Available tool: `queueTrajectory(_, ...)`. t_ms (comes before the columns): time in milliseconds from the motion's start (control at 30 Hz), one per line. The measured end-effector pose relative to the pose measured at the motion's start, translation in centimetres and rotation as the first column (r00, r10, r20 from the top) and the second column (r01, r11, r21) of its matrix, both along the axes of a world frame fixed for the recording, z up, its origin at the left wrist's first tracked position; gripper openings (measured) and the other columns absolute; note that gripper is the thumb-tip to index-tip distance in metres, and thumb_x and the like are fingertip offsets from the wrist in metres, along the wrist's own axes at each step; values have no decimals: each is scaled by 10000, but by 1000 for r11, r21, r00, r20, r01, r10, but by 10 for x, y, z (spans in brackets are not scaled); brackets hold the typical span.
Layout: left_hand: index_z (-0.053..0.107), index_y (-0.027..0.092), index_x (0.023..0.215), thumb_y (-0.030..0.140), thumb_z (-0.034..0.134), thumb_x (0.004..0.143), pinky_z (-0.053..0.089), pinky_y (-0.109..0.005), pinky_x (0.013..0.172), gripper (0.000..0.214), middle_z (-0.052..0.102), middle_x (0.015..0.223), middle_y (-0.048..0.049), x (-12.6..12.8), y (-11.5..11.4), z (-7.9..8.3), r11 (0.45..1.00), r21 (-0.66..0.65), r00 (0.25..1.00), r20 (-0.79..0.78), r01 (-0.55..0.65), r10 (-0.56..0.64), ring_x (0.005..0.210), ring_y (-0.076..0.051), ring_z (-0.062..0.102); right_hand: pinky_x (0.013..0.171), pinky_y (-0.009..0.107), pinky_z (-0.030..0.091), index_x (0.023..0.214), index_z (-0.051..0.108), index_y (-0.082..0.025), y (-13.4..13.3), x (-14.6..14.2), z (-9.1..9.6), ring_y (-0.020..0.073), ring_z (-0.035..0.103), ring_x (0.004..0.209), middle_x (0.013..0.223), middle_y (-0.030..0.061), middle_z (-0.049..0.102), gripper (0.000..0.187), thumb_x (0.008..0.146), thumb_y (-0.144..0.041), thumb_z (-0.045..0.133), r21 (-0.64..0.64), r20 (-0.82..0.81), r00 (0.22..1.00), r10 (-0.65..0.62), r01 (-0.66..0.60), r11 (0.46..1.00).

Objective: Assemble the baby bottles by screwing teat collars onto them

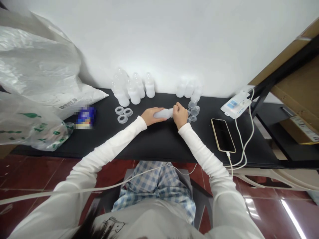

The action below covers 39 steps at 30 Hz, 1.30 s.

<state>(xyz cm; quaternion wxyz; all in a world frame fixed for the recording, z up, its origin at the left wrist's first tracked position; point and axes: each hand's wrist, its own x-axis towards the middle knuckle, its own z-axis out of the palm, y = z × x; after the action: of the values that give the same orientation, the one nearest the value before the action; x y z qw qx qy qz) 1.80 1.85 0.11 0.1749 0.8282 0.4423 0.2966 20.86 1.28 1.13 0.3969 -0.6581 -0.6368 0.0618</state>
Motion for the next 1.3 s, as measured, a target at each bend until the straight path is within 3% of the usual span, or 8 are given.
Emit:
queueTrajectory(133,643,205,1335,586,703,826,499,-394,926,638,742,1123,-117,0,1,-4,970,241,989,-140,-5,40,1053,-283,654,614,317,358,716,477,-248,-1,5,0,203,480,580,619,16,533,300,963,-332,329,1,36,999,14,-14,1000)
queueTrajectory(267,610,248,1362,527,666,872,421,-466,978,567,696,1254,-124,-6,0,-2,924,365,980,-106,-117,166,1165,-331,548,655,320,425,996,594,-211,-5,5,-1,225,596,734,863,83,661,308,998,-367,329,88,174,982,71,-87,992)
queueTrajectory(433,570,214,1307,550,662,871,411,-466,1038,558,641,1299,-132,-11,11,-12,890,178,906,145,-419,397,1166,-315,545,726,340,474,1280,540,-144,-9,22,-3,240,606,900,1053,138,606,384,1001,-330,351,253,370,926,72,-175,951)
queueTrajectory(633,531,186,1193,505,663,890,505,-403,971,460,572,1213,-139,-20,38,-29,848,-79,758,411,-525,507,1112,-252,613,670,307,380,890,702,-189,-22,58,-10,178,512,680,797,68,592,297,963,-241,419,64,668,681,301,-455,888)
queueTrajectory(833,549,123,1209,429,703,866,406,-541,1110,484,555,1218,-205,-16,43,-23,788,-8,741,333,-616,583,1272,-378,518,638,303,312,839,717,-192,-39,77,-18,168,516,659,798,70,634,298,942,-243,442,-37,689,672,271,-341,939)
queueTrajectory(1000,363,145,1418,231,684,869,413,-487,1129,642,506,1312,-204,-14,49,-18,798,-59,708,425,-600,564,1284,-323,540,655,308,316,991,731,-189,-50,90,-19,175,569,683,862,75,700,301,929,-223,438,-70,684,700,203,-215,974)
queueTrajectory(1133,337,125,1405,86,651,812,461,-452,1080,672,485,1300,-202,-17,31,-18,802,-123,683,459,-585,568,1208,-275,584,670,316,317,1149,712,-191,-56,95,-21,192,600,721,856,73,711,363,927,-205,425,-97,680,708,192,-173,980)
queueTrajectory(1300,517,142,1220,171,608,837,482,-466,1040,395,498,1283,-188,-46,-34,-9,808,38,790,240,-588,564,1233,-305,543,684,329,311,1303,664,-223,-58,98,-22,220,596,774,886,91,687,438,957,-227,397,-115,713,675,187,-150,982)
